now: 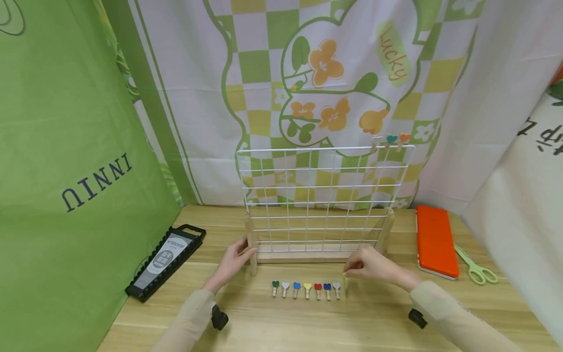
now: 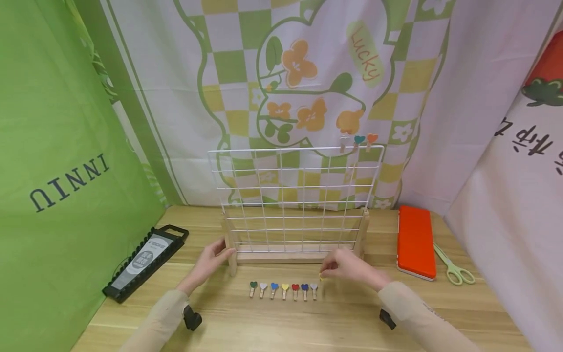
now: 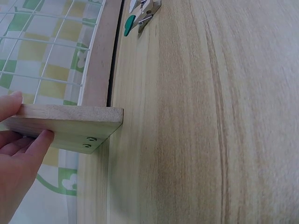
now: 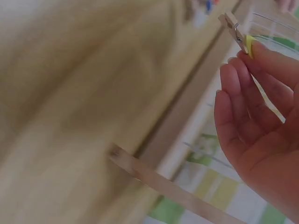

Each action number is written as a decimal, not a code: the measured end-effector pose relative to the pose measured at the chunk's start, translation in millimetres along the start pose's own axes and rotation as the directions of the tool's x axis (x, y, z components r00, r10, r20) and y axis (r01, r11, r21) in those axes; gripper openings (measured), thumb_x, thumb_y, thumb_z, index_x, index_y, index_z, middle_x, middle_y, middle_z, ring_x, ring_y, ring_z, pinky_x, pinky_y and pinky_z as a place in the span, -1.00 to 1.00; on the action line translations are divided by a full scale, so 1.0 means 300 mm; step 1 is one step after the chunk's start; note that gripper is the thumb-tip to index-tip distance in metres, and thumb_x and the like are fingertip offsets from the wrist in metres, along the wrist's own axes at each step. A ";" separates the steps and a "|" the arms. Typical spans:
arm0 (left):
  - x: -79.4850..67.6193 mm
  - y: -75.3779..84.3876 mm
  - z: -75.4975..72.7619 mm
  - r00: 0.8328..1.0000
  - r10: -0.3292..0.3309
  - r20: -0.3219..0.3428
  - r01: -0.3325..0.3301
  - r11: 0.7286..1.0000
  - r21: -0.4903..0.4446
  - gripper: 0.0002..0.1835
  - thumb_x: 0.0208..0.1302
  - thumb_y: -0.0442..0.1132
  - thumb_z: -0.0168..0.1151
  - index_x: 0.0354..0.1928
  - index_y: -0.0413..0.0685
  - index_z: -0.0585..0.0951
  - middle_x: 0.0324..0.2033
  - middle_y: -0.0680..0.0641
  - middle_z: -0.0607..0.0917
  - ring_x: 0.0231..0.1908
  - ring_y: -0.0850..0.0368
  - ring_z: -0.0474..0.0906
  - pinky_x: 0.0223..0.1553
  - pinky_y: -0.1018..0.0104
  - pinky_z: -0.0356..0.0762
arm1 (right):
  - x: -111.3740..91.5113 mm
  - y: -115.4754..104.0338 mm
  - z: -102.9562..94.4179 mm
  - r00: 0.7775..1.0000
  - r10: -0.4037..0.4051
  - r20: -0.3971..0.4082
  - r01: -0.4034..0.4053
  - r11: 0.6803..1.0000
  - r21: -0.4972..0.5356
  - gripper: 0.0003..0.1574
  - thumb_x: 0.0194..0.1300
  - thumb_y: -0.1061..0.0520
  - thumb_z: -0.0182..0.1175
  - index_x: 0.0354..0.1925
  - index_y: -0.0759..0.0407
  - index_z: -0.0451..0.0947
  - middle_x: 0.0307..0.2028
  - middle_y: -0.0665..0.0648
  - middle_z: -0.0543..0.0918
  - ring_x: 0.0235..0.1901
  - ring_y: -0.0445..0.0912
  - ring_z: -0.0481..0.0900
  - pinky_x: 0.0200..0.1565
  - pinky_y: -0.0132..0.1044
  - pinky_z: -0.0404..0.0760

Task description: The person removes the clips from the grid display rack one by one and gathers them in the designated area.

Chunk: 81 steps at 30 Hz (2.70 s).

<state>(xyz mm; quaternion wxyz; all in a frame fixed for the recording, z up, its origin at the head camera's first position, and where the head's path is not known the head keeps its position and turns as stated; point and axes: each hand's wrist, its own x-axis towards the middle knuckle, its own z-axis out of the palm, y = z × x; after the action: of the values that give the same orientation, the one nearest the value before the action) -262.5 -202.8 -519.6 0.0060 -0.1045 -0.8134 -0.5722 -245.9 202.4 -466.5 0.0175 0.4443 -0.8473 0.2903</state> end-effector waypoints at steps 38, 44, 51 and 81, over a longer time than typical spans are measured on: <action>-0.008 0.015 0.000 1.000 -0.001 -0.007 0.001 1.000 -0.003 -0.40 0.40 -0.28 0.20 0.40 -0.36 0.32 0.34 -0.37 0.43 0.39 -0.27 0.34 0.37 -0.14 0.38 | 0.011 0.010 0.011 0.974 0.196 0.117 -0.201 0.979 0.035 -0.90 0.25 0.20 0.34 -0.28 0.22 0.74 -0.36 0.05 0.77 -0.40 -0.34 0.61 -0.35 -0.50 0.64; -0.008 0.015 -0.002 1.000 -0.004 -0.005 0.004 1.000 -0.008 -0.39 0.40 -0.25 0.20 0.40 -0.34 0.32 0.34 -0.36 0.44 0.39 -0.26 0.33 0.37 -0.14 0.37 | 0.083 -0.107 -0.195 0.994 0.106 -0.036 -0.107 0.993 -0.040 -0.91 0.25 0.22 0.34 -0.24 0.15 0.74 -0.32 0.05 0.78 -0.39 -0.29 0.67 -0.35 -0.45 0.70; -0.010 0.014 0.000 1.000 -0.002 0.001 0.002 1.000 -0.010 -0.39 0.41 -0.27 0.19 0.41 -0.36 0.30 0.35 -0.38 0.42 0.39 -0.29 0.32 0.38 -0.15 0.36 | 0.166 -0.286 -0.491 0.927 -0.158 -0.341 0.072 0.965 -0.252 -0.68 0.01 0.43 0.44 -0.26 0.12 0.75 -0.34 -0.03 0.76 -0.38 -0.37 0.60 -0.34 -0.63 0.59; -0.007 0.008 0.004 1.000 -0.010 -0.012 0.010 1.000 -0.012 -0.40 0.41 -0.28 0.19 0.40 -0.38 0.31 0.34 -0.38 0.43 0.39 -0.28 0.33 0.37 -0.15 0.37 | 0.293 -0.293 -0.848 0.917 -0.182 -0.356 -0.023 0.865 -0.501 -0.84 0.06 0.31 0.47 -0.37 0.09 0.78 -0.40 0.02 0.77 -0.50 -0.47 0.43 -0.49 -0.65 0.34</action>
<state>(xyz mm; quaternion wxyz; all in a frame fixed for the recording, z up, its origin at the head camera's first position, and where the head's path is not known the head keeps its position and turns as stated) -259.9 -201.2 -518.0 0.0072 -0.0969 -0.8103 -0.5779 -290.0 227.9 -188.1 0.3118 0.3930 -0.8528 0.1450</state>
